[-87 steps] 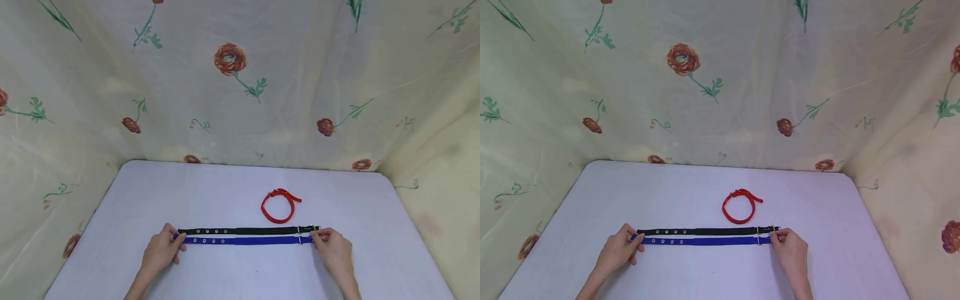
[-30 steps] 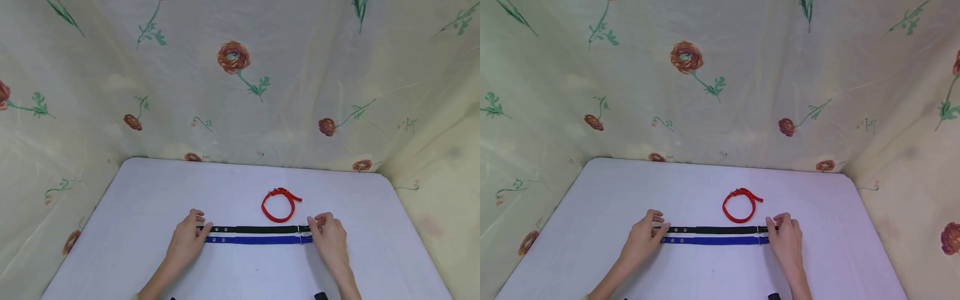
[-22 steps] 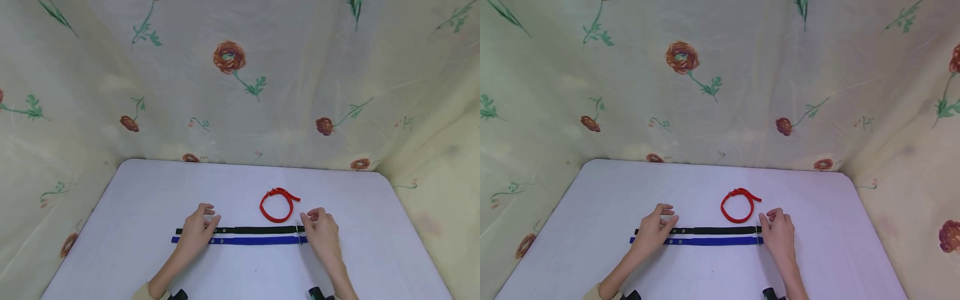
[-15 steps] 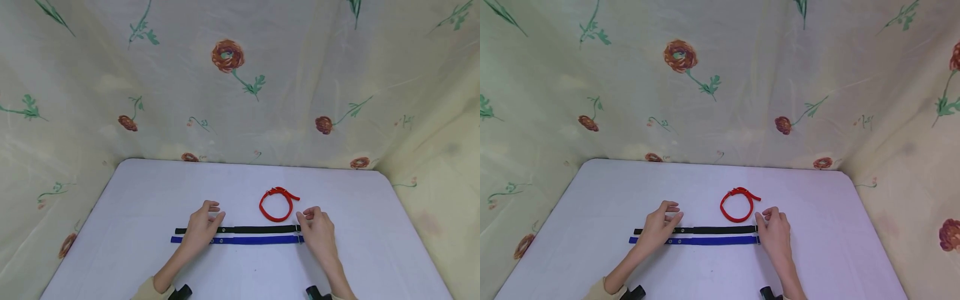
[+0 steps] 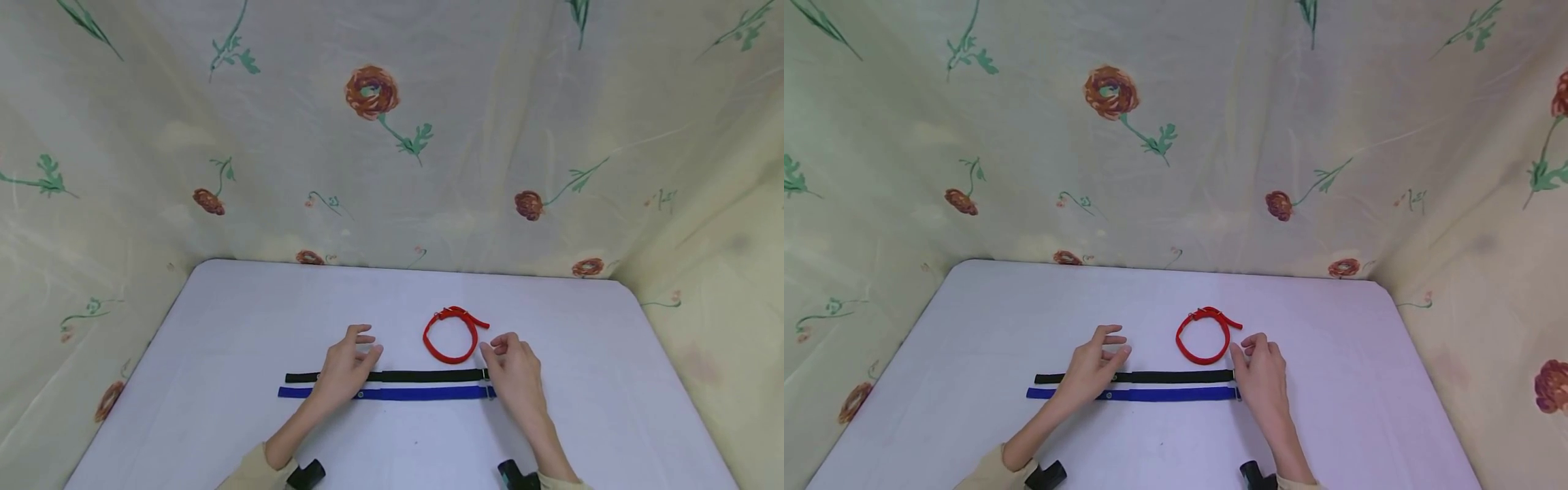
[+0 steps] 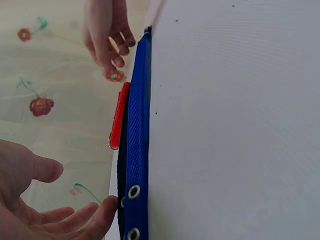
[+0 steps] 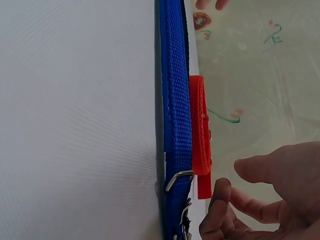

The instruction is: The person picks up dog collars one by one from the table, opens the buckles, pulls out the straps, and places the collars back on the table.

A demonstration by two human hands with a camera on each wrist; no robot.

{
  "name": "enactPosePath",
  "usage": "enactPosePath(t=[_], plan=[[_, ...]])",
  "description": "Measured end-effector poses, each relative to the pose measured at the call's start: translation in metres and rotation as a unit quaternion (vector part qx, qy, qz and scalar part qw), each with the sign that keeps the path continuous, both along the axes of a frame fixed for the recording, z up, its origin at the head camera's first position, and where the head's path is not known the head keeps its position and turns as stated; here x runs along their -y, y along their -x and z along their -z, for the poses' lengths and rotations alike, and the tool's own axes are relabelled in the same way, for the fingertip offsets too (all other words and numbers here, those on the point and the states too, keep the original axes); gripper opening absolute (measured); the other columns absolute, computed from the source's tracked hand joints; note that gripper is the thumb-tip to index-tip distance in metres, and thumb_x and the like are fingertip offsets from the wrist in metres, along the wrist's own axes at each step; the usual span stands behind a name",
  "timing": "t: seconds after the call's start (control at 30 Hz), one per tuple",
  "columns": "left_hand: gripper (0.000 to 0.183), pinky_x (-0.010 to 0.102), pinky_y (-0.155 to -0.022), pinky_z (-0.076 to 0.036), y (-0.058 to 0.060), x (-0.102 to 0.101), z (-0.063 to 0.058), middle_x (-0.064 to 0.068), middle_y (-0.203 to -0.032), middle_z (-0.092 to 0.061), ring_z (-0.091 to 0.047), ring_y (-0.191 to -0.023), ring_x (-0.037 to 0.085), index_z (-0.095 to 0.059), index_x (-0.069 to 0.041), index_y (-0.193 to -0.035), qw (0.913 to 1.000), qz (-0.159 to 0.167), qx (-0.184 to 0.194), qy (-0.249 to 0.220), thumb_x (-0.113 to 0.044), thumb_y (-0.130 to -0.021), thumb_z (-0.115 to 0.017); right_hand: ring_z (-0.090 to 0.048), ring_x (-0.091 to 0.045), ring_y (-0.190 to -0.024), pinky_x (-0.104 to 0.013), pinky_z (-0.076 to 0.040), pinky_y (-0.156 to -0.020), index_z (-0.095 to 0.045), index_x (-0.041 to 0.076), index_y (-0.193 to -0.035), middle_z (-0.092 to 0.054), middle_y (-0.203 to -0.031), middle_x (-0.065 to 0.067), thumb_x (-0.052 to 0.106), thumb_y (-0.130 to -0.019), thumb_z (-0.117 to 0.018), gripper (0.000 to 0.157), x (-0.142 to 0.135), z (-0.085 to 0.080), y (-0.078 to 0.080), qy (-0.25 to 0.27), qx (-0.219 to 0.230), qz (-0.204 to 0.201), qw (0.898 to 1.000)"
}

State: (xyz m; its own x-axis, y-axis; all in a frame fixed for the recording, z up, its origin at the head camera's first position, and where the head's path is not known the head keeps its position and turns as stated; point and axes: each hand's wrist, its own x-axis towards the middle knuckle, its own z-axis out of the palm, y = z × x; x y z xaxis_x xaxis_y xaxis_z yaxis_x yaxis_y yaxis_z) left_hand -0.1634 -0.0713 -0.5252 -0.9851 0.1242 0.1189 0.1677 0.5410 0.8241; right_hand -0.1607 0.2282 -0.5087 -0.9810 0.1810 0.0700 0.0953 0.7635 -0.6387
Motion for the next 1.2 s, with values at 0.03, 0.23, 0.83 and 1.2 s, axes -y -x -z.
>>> enactPosePath(t=[0.03,0.23,0.83,1.2], plan=[[0.048,0.039,-0.08,-0.066,0.001,-0.002,0.0,0.022,-0.134,-0.074,-0.081,-0.103,0.032,-0.054,0.001,-0.147,1.0,0.003,0.002,-0.002,-0.025,-0.108,-0.067,-0.069,-0.033,-0.096,-0.031,-0.052,-0.074,-0.064,-0.004,-0.118,-0.068,-0.107,-0.023,0.026,-0.107,-0.068,0.032,0.0,0.0,0.001,0.0,0.0,0.0,1.0],[0.048,0.04,-0.08,-0.066,0.008,-0.013,0.001,0.024,-0.137,-0.072,-0.08,-0.103,0.034,-0.055,0.001,-0.147,0.9997,0.018,0.005,-0.013,-0.027,-0.109,-0.065,-0.069,-0.033,-0.097,-0.034,-0.054,-0.076,-0.065,-0.003,-0.118,-0.069,-0.106,-0.022,0.026,-0.106,-0.069,0.032,-0.001,0.002,0.007,0.0,-0.004,-0.003,1.0],[0.05,0.046,-0.087,-0.066,0.024,-0.035,0.001,0.025,-0.14,-0.071,-0.08,-0.104,0.034,-0.054,0.001,-0.148,0.9985,0.051,0.015,-0.017,-0.031,-0.111,-0.061,-0.063,-0.029,-0.089,-0.029,-0.049,-0.07,-0.064,-0.004,-0.119,-0.069,-0.105,-0.022,0.025,-0.107,-0.068,0.032,0.002,0.005,0.015,0.005,0.015,-0.015,1.0],[0.052,0.045,-0.085,-0.066,0.03,-0.047,0.003,0.025,-0.144,-0.068,-0.08,-0.103,0.033,-0.052,0.001,-0.151,0.997,0.066,0.039,-0.012,-0.031,-0.111,-0.061,-0.065,-0.029,-0.087,-0.029,-0.049,-0.07,-0.064,-0.004,-0.117,-0.072,-0.102,-0.022,0.024,-0.106,-0.068,0.031,0.006,0.008,0.017,0.009,0.004,-0.023,1.0]])
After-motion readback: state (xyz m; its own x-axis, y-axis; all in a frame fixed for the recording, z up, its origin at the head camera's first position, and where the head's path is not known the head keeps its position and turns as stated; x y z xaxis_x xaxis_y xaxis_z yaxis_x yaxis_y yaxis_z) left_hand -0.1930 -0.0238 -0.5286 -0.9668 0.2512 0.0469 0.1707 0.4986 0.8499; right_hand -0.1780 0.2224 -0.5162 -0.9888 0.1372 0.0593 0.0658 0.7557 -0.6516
